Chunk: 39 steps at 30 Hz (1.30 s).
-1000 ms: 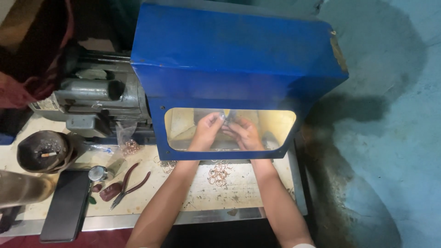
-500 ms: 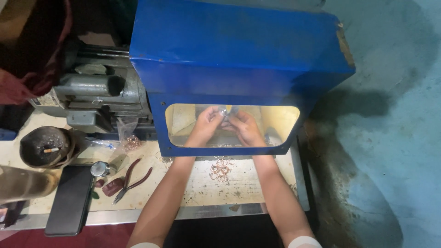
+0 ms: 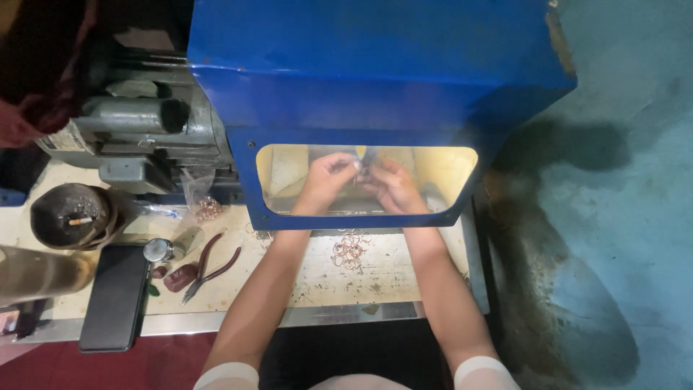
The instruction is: Polishing small jewelry items using a bench-mounted polishing machine with a protective hood.
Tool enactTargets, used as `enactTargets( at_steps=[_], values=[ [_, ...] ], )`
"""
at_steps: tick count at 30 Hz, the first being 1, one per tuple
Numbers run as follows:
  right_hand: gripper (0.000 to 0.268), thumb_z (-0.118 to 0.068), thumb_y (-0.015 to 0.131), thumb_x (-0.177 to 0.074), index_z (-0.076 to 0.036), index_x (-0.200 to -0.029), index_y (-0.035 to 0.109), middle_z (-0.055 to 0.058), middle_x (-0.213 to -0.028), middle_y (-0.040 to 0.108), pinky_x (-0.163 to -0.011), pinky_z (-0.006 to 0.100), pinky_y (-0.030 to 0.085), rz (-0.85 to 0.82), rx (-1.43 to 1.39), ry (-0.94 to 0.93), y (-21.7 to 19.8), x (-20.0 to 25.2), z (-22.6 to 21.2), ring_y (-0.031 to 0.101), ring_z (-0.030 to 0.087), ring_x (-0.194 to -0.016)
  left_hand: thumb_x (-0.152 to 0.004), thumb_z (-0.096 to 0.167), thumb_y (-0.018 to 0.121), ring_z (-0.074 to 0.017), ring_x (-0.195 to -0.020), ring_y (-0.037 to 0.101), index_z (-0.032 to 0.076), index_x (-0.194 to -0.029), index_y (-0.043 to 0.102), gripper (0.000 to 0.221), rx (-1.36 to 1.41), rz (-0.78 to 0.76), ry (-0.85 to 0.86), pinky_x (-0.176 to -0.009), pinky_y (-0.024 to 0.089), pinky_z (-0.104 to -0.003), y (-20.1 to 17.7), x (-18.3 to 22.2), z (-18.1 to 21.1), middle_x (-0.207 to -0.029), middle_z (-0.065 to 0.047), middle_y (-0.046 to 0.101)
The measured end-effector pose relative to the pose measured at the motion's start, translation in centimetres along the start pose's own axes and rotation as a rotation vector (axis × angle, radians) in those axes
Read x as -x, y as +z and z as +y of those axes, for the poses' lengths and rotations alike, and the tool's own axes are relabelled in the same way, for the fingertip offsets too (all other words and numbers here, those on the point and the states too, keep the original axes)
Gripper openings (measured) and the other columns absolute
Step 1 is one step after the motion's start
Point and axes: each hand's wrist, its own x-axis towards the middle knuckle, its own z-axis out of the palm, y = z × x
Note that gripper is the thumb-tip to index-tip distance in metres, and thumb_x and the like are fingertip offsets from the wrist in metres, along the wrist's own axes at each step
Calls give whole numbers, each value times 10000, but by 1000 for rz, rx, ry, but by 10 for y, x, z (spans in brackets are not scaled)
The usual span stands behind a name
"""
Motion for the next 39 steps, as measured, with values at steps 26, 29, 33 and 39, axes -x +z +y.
enactTargets(
  at_steps=[26,29,33,39],
  values=[
    [191,-95,845,-857,35,-945,736,166,-786,711,-735,442,641,284,341,-183,24,-5,9,754,244,-778,-945,141,685,-90,-814,633,111,-1037,731,107,76,64,84,-804,535,-265,4,1,3,-889,-6,691],
    [141,-45,824,-827,26,-925,752,152,-762,698,-698,446,643,222,433,-181,12,1,2,760,254,-772,-918,136,706,-96,-789,641,99,-1025,735,116,-10,3,74,-757,537,-276,-3,-2,-5,-847,-15,691],
    [85,-6,777,-852,0,-890,701,138,-774,684,-709,442,659,272,74,-153,6,-11,15,761,266,-741,-936,132,715,-62,-800,644,79,-1093,727,166,61,73,94,-776,531,-230,13,2,-7,-879,7,688],
    [155,14,815,-813,47,-905,694,149,-786,678,-697,468,649,249,168,-152,27,8,-8,763,282,-746,-932,172,713,-87,-752,606,100,-1030,748,126,-45,32,92,-707,526,-265,0,-8,-12,-822,-11,683]
  ],
)
